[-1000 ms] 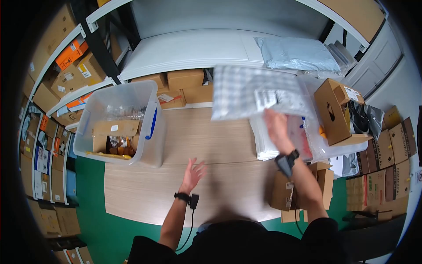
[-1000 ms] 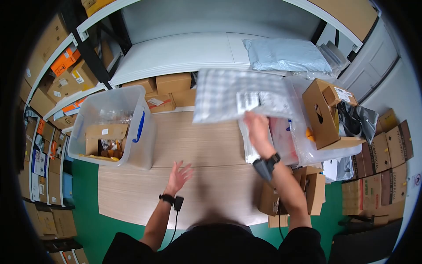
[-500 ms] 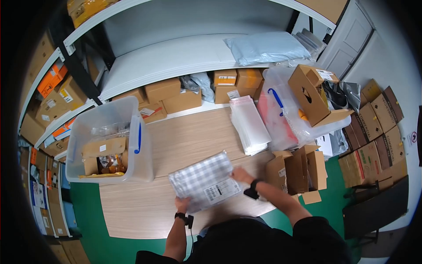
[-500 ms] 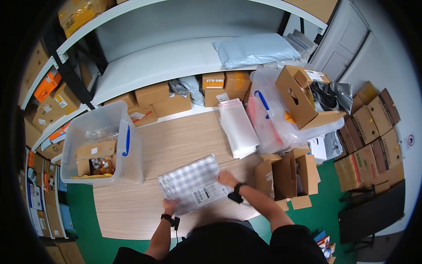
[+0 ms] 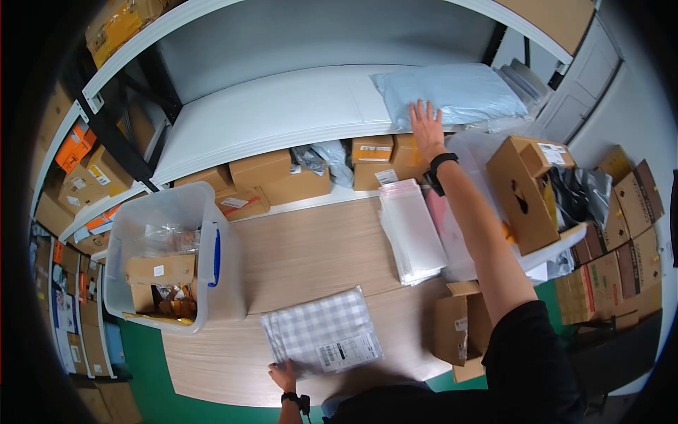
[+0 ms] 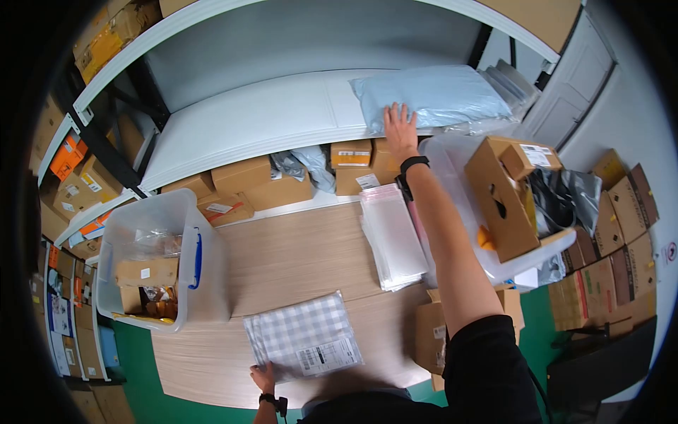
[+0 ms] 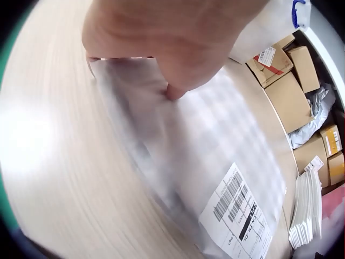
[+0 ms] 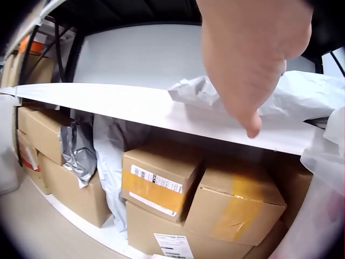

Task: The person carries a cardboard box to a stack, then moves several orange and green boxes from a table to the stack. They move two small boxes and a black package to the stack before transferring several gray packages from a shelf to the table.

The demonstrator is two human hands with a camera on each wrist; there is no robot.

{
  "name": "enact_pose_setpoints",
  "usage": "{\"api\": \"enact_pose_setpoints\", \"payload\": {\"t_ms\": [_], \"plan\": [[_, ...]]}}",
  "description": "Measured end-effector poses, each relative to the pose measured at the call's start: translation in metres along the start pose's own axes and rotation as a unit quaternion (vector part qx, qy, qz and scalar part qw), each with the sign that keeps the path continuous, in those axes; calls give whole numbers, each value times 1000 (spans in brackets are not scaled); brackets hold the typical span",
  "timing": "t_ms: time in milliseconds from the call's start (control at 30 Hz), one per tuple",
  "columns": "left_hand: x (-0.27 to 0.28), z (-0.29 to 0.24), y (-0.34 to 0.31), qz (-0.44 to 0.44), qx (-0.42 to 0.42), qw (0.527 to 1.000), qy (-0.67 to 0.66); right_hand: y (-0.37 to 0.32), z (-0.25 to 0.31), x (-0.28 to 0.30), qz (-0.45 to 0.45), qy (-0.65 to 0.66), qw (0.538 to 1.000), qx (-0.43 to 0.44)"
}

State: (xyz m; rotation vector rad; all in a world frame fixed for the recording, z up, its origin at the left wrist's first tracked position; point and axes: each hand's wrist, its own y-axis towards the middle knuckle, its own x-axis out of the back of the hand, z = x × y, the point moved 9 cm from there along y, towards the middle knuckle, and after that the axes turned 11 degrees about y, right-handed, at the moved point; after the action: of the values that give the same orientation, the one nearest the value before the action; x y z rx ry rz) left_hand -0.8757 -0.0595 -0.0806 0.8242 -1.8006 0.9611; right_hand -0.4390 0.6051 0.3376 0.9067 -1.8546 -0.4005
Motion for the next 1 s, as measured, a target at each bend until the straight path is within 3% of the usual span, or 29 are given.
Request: {"api": "enact_pose_setpoints", "payload": {"t_ms": [100,167,200,300,333,400,433,500,533,600,633,667,733,767,833,867,900,967,1000], "plan": [[-3,7,-9,1,-7,1000,8,13,0,-36,68,79,994,-33],[-12,2,7,10,-22,1000,3,23,-13,-49,162,92,980,-71],[-16,-6,11,25,-41,999,-6,32,-16,-30,61,77,994,-41],[-22,-2,15,69,4,995,69,21,-10,-18,86,123,989,7],[1,-24,3,86,20,988,124,12,-6,-10,66,126,990,23],[24,-67,6,9,-90,989,118,-6,6,19,56,142,987,49],[35,-97,7,-33,-164,985,47,-15,17,37,44,161,983,76],[44,-163,19,14,-261,957,-129,-26,39,81,48,177,978,95],[34,-189,33,70,-257,945,-188,-34,53,100,54,212,970,108],[80,-287,11,235,-233,879,-343,-53,82,146,31,258,955,140],[99,-331,3,299,-253,859,-330,-62,96,172,2,270,950,157],[106,-367,6,334,-240,814,-409,-68,107,189,2,269,950,157],[127,-443,-4,471,-228,687,-504,-86,132,222,-13,299,936,187],[152,-472,-21,508,-207,653,-522,-96,143,232,-8,304,934,188],[174,-524,-35,591,-212,508,-590,-116,160,258,-58,345,914,208],[158,-539,-17,571,-217,550,-569,-128,173,252,3,348,909,231],[141,-544,-1,550,-221,591,-547,-135,171,254,7,353,906,232],[138,-529,1,546,-202,618,-528,-147,141,265,-41,484,847,215],[138,-519,3,541,-190,642,-509,-147,113,238,2,483,872,77]]}}
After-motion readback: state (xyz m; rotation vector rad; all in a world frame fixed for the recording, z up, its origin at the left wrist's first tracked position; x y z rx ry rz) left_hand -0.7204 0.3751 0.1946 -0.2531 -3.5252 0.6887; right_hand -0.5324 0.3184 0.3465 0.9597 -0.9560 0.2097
